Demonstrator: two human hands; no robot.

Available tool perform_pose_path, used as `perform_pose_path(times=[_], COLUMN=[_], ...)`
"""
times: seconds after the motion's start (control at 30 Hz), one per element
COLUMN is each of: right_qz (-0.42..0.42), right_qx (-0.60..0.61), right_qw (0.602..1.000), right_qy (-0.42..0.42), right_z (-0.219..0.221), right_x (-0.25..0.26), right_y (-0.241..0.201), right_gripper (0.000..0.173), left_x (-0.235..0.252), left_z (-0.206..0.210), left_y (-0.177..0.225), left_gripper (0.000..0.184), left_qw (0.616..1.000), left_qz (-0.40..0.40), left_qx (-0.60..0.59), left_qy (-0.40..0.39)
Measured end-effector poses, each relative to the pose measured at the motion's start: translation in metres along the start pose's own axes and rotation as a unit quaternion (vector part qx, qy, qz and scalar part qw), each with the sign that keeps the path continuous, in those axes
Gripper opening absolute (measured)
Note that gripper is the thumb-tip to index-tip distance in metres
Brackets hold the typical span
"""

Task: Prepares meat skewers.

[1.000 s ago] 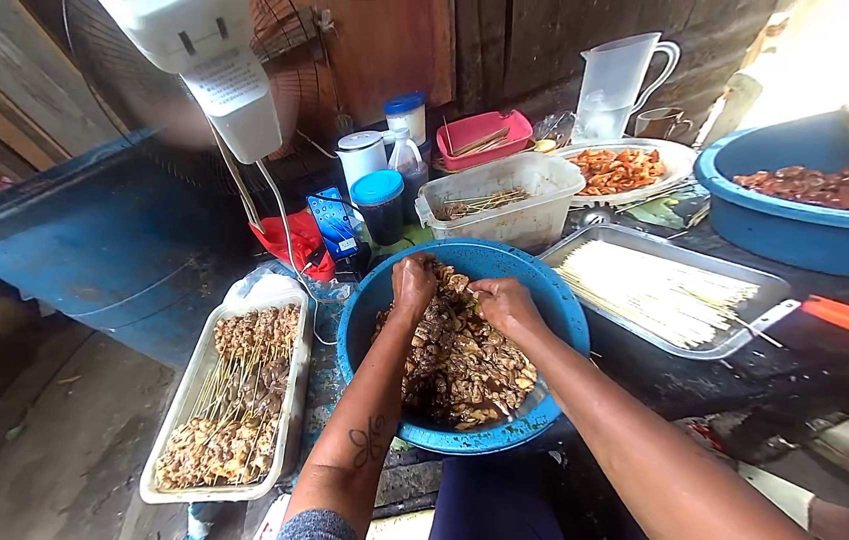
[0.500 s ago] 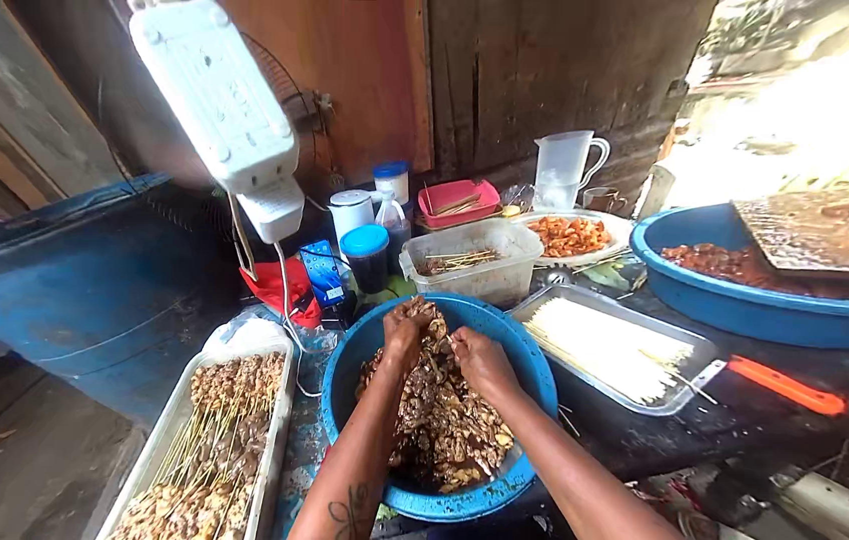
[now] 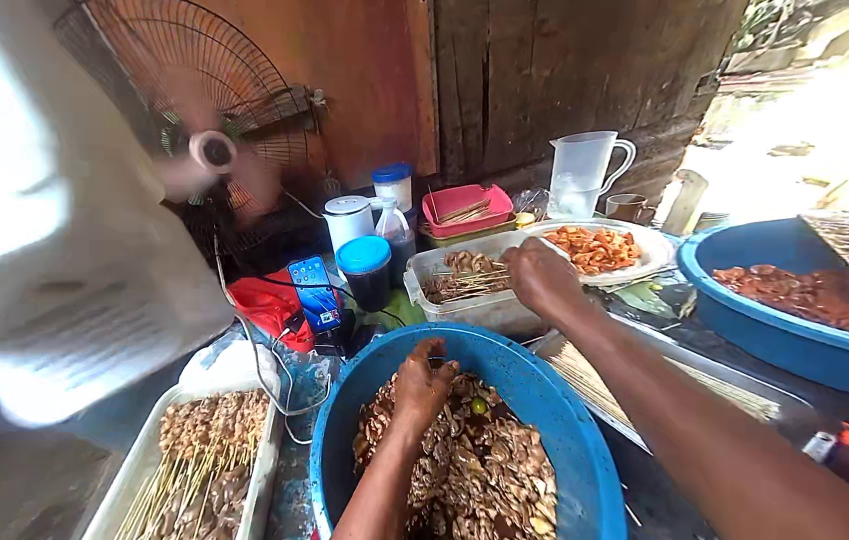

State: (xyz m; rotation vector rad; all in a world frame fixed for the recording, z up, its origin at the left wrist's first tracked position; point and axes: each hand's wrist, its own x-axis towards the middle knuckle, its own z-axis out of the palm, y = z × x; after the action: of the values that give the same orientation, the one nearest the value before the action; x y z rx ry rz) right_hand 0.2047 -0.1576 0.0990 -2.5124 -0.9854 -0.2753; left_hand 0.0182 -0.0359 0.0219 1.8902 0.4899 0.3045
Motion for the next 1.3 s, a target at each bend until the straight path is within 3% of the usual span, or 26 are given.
perform_pose_path(times=[0.1,0.17,0.27,0.37,0.47,0.53,0.6,0.7,0.77,0.87,1.0,1.1,1.17,1.2,1.27,1.3], right_qz=[-0.034,-0.023,-0.013,0.032,0.131,0.177,0.178,0.146,0.164,0.193,0.194,0.195,0.184,0.175,0.151,0.137], right_qx=[-0.007,-0.003,0.022,0.017,-0.047,-0.113,-0.164,-0.153,-0.126,-0.045,0.022,0.050,0.072,0.084,0.102,0.112], right_qw=[0.999,1.000,0.999,0.998,0.987,0.950,0.921,0.943,0.954,0.974,0.981,0.980,0.980,0.981,0.983,0.984], right_qy=[-0.019,-0.004,0.037,0.048,-0.083,-0.230,-0.306,-0.258,-0.218,-0.113,-0.021,0.003,0.012,0.013,0.016,0.019], right_z=[0.032,0.040,0.028,0.006,-0.007,0.004,0.027,0.028,0.014,-0.010,-0.031,-0.042,-0.044,-0.043,-0.038,-0.036], right_x=[0.065,0.080,0.058,0.012,-0.043,-0.080,-0.114,-0.141,-0.149,-0.160,-0.164,-0.167,-0.169,-0.172,-0.178,-0.178], right_y=[0.018,0.021,0.028,0.062,0.111,0.143,0.171,0.180,0.162,0.145,0.135,0.111,0.095,0.089,0.080,0.076], right_gripper=[0.028,0.033,0.030,0.025,0.026,0.023,0.022,0.015,0.019,0.022,0.028,0.028,0.027,0.026,0.024,0.022], left_x=[0.001,0.001,-0.003,-0.008,-0.010,-0.004,0.002,0.010,0.010,-0.002,-0.034,-0.074,-0.083,-0.075,-0.041,-0.022], left_z=[0.001,0.000,-0.002,-0.007,-0.014,-0.017,-0.018,-0.018,-0.016,-0.012,0.010,0.036,0.042,0.039,0.025,0.014], left_y=[-0.004,-0.007,-0.005,-0.002,0.003,-0.003,-0.013,-0.022,-0.027,-0.013,0.011,-0.003,-0.018,-0.027,-0.040,-0.033], left_gripper=[0.040,0.039,0.035,0.031,0.026,0.026,0.026,0.026,0.026,0.020,0.020,0.047,0.049,0.042,0.035,0.038], left_qw=[0.999,0.997,0.995,0.997,0.997,0.995,0.995,0.997,0.997,0.984,0.885,0.807,0.746,0.736,0.749,0.774], left_qz=[0.009,0.004,-0.001,0.014,0.033,0.045,0.049,0.039,0.023,0.033,0.116,0.137,0.156,0.183,0.199,0.172], left_qx=[0.041,0.072,0.096,0.078,0.072,0.082,0.086,0.071,0.071,0.147,0.315,0.415,0.515,0.543,0.562,0.548], left_qy=[0.000,-0.005,-0.010,0.001,0.012,0.018,0.020,0.013,-0.004,-0.097,-0.323,-0.396,-0.392,-0.360,-0.290,-0.265])
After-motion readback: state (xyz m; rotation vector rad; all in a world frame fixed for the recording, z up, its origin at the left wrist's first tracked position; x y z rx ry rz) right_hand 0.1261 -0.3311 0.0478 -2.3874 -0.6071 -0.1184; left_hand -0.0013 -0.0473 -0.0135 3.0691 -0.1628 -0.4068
